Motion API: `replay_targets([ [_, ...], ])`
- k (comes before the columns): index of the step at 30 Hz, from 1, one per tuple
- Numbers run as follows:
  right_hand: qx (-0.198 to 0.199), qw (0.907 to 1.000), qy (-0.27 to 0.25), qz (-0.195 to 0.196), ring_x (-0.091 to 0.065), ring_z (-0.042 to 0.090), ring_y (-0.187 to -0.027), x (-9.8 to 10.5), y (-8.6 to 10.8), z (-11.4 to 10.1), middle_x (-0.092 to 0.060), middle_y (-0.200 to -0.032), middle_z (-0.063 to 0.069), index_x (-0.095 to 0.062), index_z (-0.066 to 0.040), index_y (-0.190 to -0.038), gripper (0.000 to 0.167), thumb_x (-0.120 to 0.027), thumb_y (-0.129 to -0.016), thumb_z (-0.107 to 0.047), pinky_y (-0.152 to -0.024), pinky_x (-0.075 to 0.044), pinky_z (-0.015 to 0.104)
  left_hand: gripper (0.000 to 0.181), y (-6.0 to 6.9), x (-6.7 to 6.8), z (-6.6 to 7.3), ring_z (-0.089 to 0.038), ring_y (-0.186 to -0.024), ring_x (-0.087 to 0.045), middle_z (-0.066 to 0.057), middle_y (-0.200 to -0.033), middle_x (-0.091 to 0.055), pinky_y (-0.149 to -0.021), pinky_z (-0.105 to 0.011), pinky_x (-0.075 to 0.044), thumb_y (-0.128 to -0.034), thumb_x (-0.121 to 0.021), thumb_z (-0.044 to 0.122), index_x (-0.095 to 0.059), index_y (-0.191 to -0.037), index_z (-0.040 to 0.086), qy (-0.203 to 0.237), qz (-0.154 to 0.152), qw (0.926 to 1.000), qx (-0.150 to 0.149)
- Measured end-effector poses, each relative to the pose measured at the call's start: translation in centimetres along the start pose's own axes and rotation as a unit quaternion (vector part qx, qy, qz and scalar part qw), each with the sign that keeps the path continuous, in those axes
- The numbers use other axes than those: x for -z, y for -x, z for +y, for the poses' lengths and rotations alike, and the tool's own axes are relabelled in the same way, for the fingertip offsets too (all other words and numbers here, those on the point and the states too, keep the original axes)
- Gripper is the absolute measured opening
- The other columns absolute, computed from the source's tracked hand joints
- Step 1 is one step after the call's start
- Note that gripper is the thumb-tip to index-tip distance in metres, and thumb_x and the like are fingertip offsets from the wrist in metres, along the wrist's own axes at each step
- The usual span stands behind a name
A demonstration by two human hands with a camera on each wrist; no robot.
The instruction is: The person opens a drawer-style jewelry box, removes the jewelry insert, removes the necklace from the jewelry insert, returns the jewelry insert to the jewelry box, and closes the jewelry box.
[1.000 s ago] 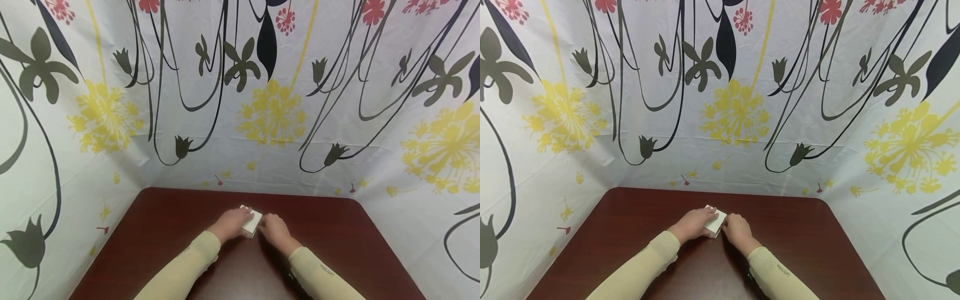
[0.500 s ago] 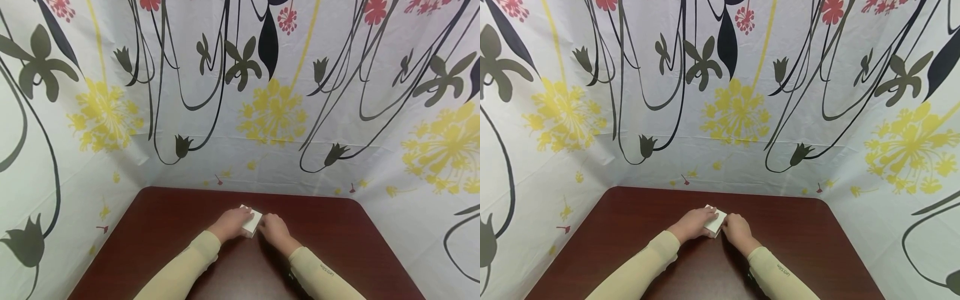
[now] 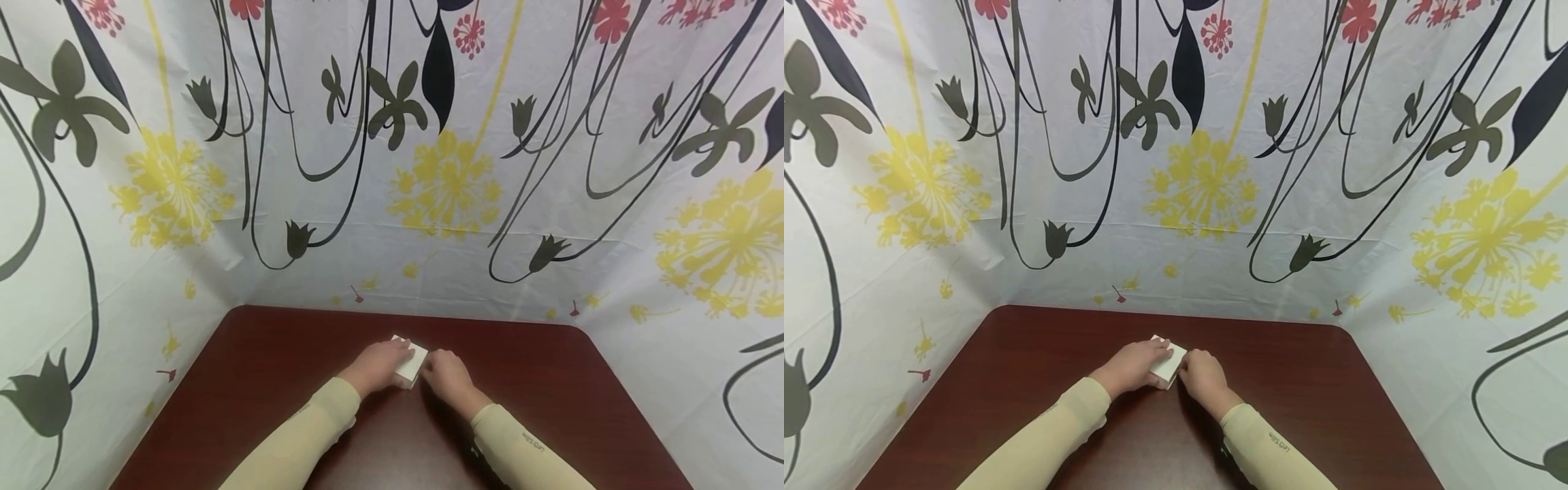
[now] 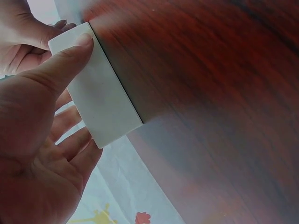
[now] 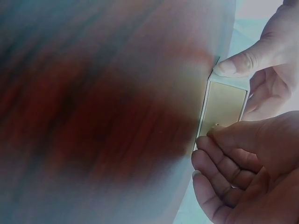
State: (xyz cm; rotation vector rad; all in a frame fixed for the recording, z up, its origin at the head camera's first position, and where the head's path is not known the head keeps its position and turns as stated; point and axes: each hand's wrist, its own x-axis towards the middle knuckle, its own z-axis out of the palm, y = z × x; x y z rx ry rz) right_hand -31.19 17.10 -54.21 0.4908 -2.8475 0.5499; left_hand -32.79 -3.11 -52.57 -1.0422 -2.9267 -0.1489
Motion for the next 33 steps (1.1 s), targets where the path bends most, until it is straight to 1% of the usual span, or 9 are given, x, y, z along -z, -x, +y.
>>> replay_targets([
  [5, -0.003, 1.0, -0.003, -0.002, -0.063, 0.018, -0.064, -0.07, -0.04, 0.12, -0.07, -0.071, -0.001, -0.074, -0.013, -0.075, 0.02, -0.087, -0.09, -0.01, -0.059, -0.055, 0.043, 0.075, -0.09, -0.19, -0.11, -0.023, -0.15, -0.055, -0.008, -0.164, -0.057, -0.117, -0.038, -0.051, -0.0915, -0.09, 0.047, -0.065, -0.157, 0.02, -0.003, 0.003, 1.0, -0.001],
  [12, 0.003, 0.9999, -0.011, -0.001, -0.067, 0.019, -0.067, 0.09, 0.03, 0.24, -0.071, -0.073, -0.002, -0.077, -0.012, -0.078, 0.015, -0.085, -0.09, -0.008, -0.062, -0.057, 0.043, 0.074, 0.1, -0.12, -0.16, -0.024, -0.151, -0.054, -0.008, -0.164, -0.057, -0.117, -0.039, -0.051, -0.0923, -0.09, 0.047, -0.065, -0.157, 0.019, 0.007, 0.006, 1.0, -0.001],
  [19, 0.003, 1.0, -0.006, -0.006, -0.068, 0.02, -0.068, 0.08, 0.17, 0.27, -0.072, -0.074, -0.002, -0.078, -0.012, -0.078, 0.015, -0.084, -0.092, -0.009, -0.062, -0.057, 0.043, 0.075, 0.04, -0.25, -0.12, -0.024, -0.149, -0.056, -0.009, -0.163, -0.058, -0.116, -0.038, -0.052, -0.0912, -0.091, 0.047, -0.066, -0.156, 0.019, 0.007, 0.008, 0.9999, -0.003],
  [27, 0.003, 1.0, -0.007, -0.003, -0.065, 0.019, -0.066, 0.04, 0.25, 0.33, -0.07, -0.073, -0.002, -0.074, -0.015, -0.075, 0.02, -0.084, -0.09, -0.007, -0.061, -0.056, 0.043, 0.075, -0.02, -0.43, -0.19, -0.024, -0.149, -0.055, -0.009, -0.164, -0.058, -0.116, -0.039, -0.052, -0.091, -0.091, 0.046, -0.066, -0.156, 0.019, 0.012, 0.007, 0.9999, -0.002],
  [33, 0.007, 0.9999, -0.009, 0.0, -0.062, 0.018, -0.064, 0.16, 0.27, 0.37, -0.068, -0.07, -0.004, -0.073, -0.016, -0.073, 0.023, -0.085, -0.09, -0.007, -0.06, -0.055, 0.042, 0.075, -0.08, -0.45, -0.23, -0.024, -0.148, -0.056, -0.009, -0.164, -0.058, -0.115, -0.038, -0.052, -0.0911, -0.09, 0.047, -0.065, -0.156, 0.019, 0.005, 0.009, 0.9999, -0.003],
])
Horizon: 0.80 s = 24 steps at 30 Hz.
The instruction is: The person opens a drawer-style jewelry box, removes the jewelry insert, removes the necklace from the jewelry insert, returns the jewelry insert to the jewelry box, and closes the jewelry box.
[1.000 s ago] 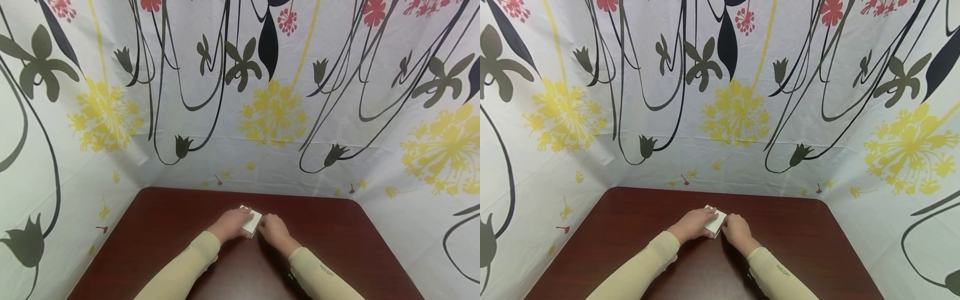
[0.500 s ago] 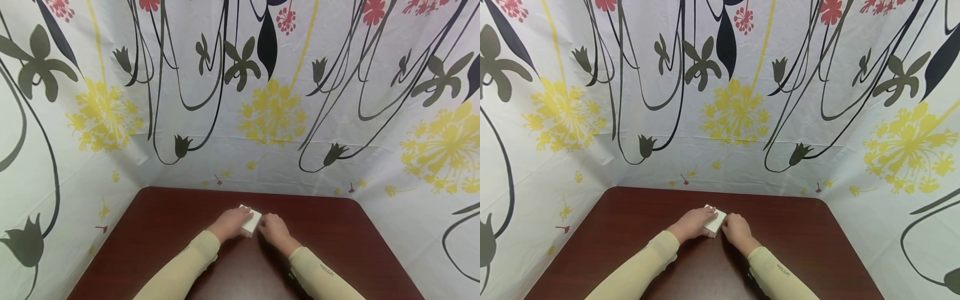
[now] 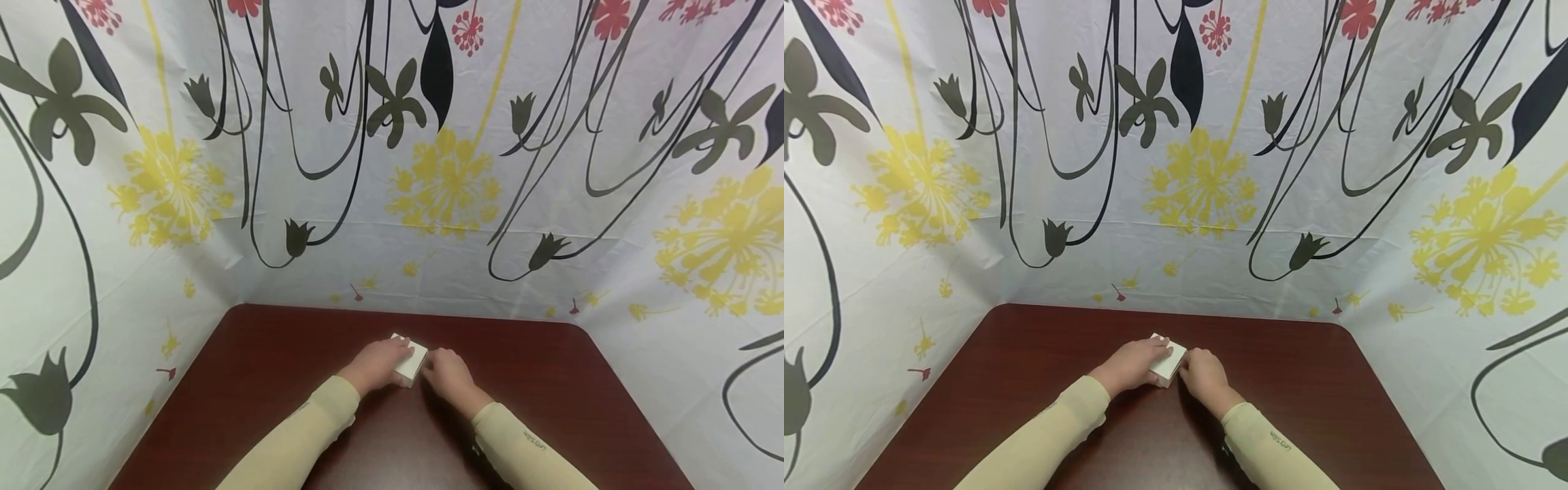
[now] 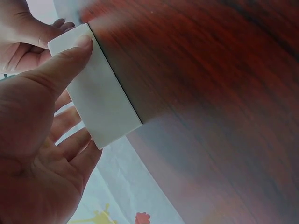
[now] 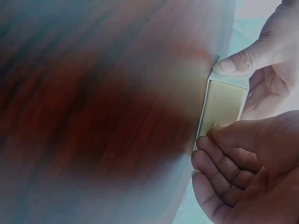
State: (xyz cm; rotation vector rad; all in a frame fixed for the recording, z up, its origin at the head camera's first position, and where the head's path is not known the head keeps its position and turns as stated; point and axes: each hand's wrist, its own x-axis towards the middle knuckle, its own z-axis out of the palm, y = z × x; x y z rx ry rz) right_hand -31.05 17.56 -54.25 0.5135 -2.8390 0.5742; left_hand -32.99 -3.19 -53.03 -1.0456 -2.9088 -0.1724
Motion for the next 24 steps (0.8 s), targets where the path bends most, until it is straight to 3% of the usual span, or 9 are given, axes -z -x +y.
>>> replay_targets([
  [13, 0.005, 1.0, 0.002, 0.004, -0.052, 0.014, -0.061, 0.16, 0.15, -0.06, -0.061, -0.065, -0.006, -0.066, -0.017, -0.069, 0.03, -0.084, -0.088, -0.003, -0.058, -0.051, 0.04, 0.071, -0.1, -0.02, 0.08, -0.022, -0.148, -0.057, -0.009, -0.162, -0.06, -0.116, -0.036, -0.052, -0.0912, -0.091, 0.04, -0.067, -0.154, 0.018, -0.015, 0.0, 0.9999, -0.004],
  [24, -0.001, 1.0, 0.003, -0.003, -0.052, 0.014, -0.061, 0.15, 0.19, 0.06, -0.06, -0.065, -0.007, -0.066, -0.017, -0.069, 0.03, -0.083, -0.09, -0.004, -0.058, -0.05, 0.039, 0.07, -0.21, 0.08, 0.18, -0.022, -0.145, -0.059, -0.008, -0.16, -0.061, -0.114, -0.036, -0.053, -0.0897, -0.093, 0.04, -0.068, -0.152, 0.018, -0.012, 0.001, 0.9999, -0.003],
])
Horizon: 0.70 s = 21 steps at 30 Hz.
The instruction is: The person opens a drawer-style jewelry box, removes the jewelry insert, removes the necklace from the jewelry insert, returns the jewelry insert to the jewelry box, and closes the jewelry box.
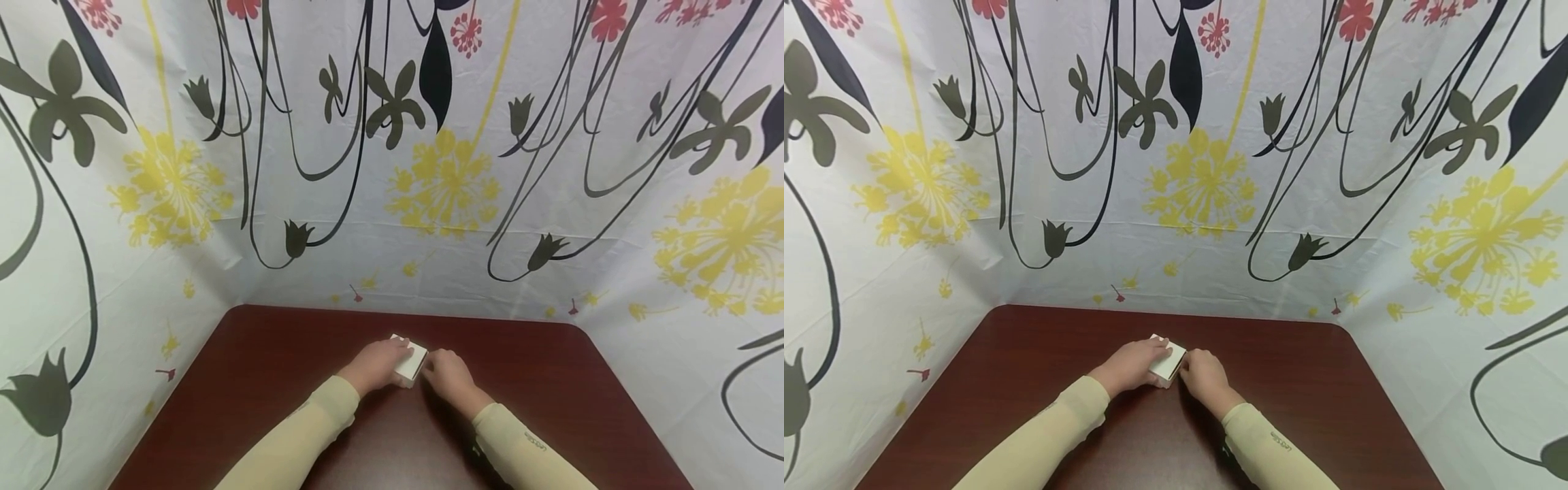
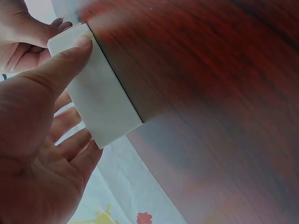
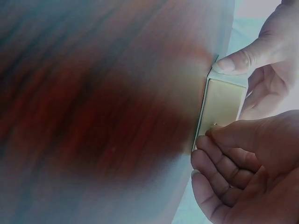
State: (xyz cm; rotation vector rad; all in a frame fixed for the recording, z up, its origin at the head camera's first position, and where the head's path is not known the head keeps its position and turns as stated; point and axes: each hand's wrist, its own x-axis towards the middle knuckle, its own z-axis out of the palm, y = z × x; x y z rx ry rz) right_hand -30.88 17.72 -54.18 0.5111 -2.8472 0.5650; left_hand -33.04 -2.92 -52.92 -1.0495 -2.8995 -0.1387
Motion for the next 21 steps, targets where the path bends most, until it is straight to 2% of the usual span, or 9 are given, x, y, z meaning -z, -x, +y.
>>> replay_targets([
  [9, 0.01, 0.9999, -0.001, 0.004, -0.049, 0.013, -0.06, 0.04, 0.05, 0.02, -0.058, -0.064, -0.007, -0.063, -0.017, -0.068, 0.033, -0.083, -0.09, -0.003, -0.056, -0.048, 0.037, 0.071, -0.05, -0.12, -0.03, -0.023, -0.145, -0.06, -0.009, -0.16, -0.061, -0.113, -0.036, -0.054, -0.0892, -0.093, 0.042, -0.069, -0.152, 0.018, 0.001, 0.002, 1.0, -0.004],
  [16, 0.014, 0.9999, 0.001, 0.007, -0.057, 0.014, -0.062, 0.08, -0.01, 0.1, -0.064, -0.067, -0.006, -0.068, -0.017, -0.07, 0.029, -0.084, -0.09, -0.003, -0.058, -0.052, 0.039, 0.071, -0.02, -0.05, -0.04, -0.023, -0.147, -0.058, -0.008, -0.161, -0.06, -0.115, -0.037, -0.053, -0.0905, -0.092, 0.043, -0.068, -0.153, 0.018, -0.001, -0.001, 1.0, -0.002],
  [21, 0.017, 0.9998, -0.003, 0.009, -0.053, 0.013, -0.06, 0.11, 0.11, 0.08, -0.062, -0.066, -0.007, -0.067, -0.017, -0.069, 0.03, -0.083, -0.089, -0.002, -0.057, -0.05, 0.038, 0.072, 0.04, -0.08, -0.01, -0.023, -0.147, -0.058, -0.009, -0.161, -0.06, -0.115, -0.038, -0.052, -0.0905, -0.091, 0.043, -0.067, -0.153, 0.018, 0.0, -0.001, 1.0, -0.001],
])
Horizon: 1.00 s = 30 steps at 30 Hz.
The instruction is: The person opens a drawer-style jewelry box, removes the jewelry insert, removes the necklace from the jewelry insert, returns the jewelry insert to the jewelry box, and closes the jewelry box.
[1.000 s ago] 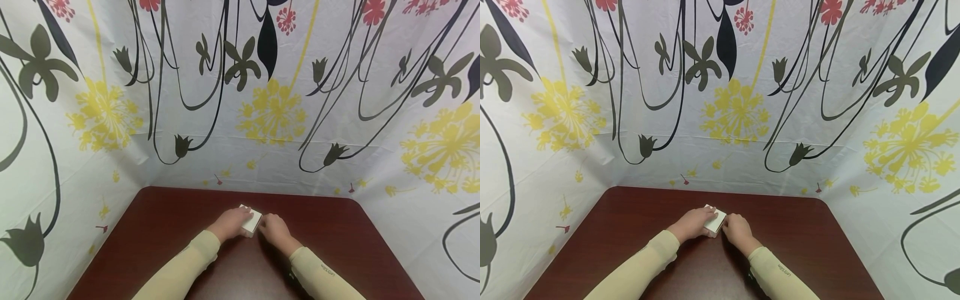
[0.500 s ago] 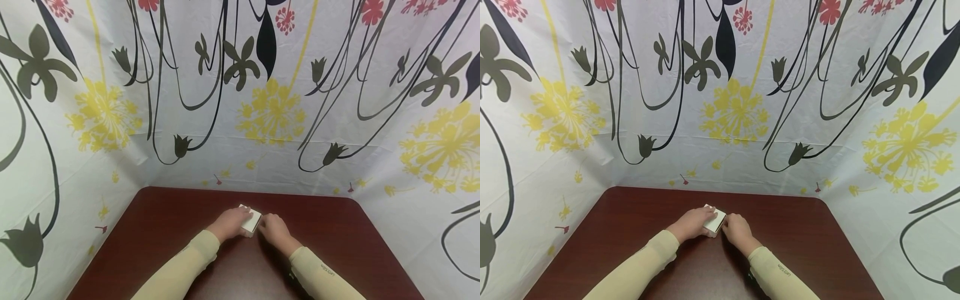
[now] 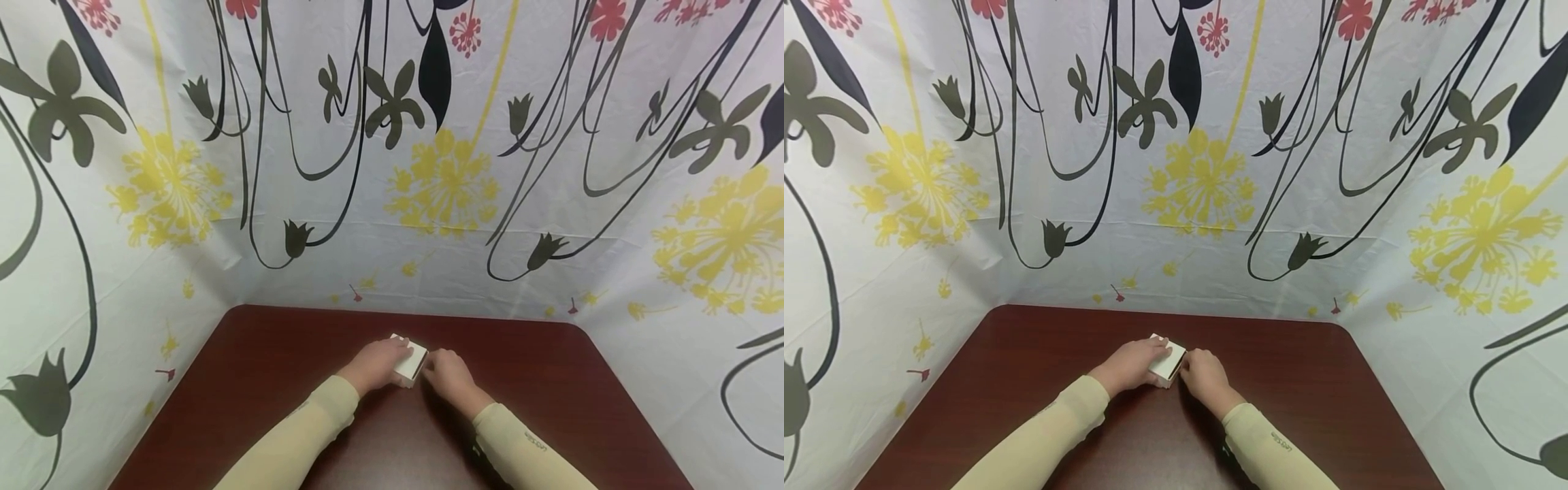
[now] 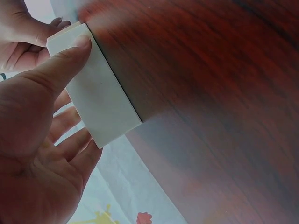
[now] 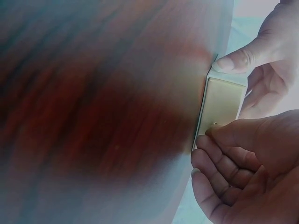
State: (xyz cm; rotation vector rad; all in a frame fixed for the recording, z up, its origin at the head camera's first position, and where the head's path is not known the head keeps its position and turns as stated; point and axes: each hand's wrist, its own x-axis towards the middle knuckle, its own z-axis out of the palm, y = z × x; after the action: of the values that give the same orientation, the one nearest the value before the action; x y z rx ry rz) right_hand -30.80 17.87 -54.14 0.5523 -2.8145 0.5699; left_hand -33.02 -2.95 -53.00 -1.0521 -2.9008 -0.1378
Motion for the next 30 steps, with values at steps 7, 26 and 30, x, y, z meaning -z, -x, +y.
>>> replay_targets([
  [7, -0.005, 1.0, -0.002, -0.003, -0.048, 0.012, -0.061, 0.03, 0.02, -0.01, -0.059, -0.065, -0.009, -0.067, -0.017, -0.069, 0.03, -0.084, -0.089, -0.003, -0.058, -0.049, 0.036, 0.072, -0.04, -0.07, -0.03, -0.023, -0.147, -0.057, -0.008, -0.161, -0.06, -0.116, -0.038, -0.052, -0.0907, -0.091, 0.043, -0.067, -0.154, 0.018, 0.002, -0.001, 1.0, 0.003],
  [26, -0.01, 0.9999, -0.013, -0.003, -0.05, 0.012, -0.061, 0.24, 0.2, 0.0, -0.061, -0.065, -0.008, -0.07, -0.016, -0.07, 0.026, -0.084, -0.087, -0.001, -0.058, -0.05, 0.037, 0.072, -0.08, -0.22, -0.08, -0.023, -0.148, -0.057, -0.008, -0.162, -0.06, -0.117, -0.038, -0.051, -0.0918, -0.091, 0.043, -0.066, -0.155, 0.018, 0.003, -0.003, 1.0, 0.003],
  [30, -0.008, 0.9999, -0.011, 0.0, -0.05, 0.012, -0.061, 0.19, 0.11, 0.11, -0.06, -0.065, -0.008, -0.069, -0.016, -0.069, 0.027, -0.084, -0.087, -0.002, -0.058, -0.05, 0.036, 0.072, -0.06, -0.09, -0.05, -0.023, -0.148, -0.057, -0.008, -0.162, -0.059, -0.117, -0.038, -0.051, -0.0924, -0.09, 0.044, -0.066, -0.155, 0.018, 0.007, -0.003, 1.0, 0.005],
])
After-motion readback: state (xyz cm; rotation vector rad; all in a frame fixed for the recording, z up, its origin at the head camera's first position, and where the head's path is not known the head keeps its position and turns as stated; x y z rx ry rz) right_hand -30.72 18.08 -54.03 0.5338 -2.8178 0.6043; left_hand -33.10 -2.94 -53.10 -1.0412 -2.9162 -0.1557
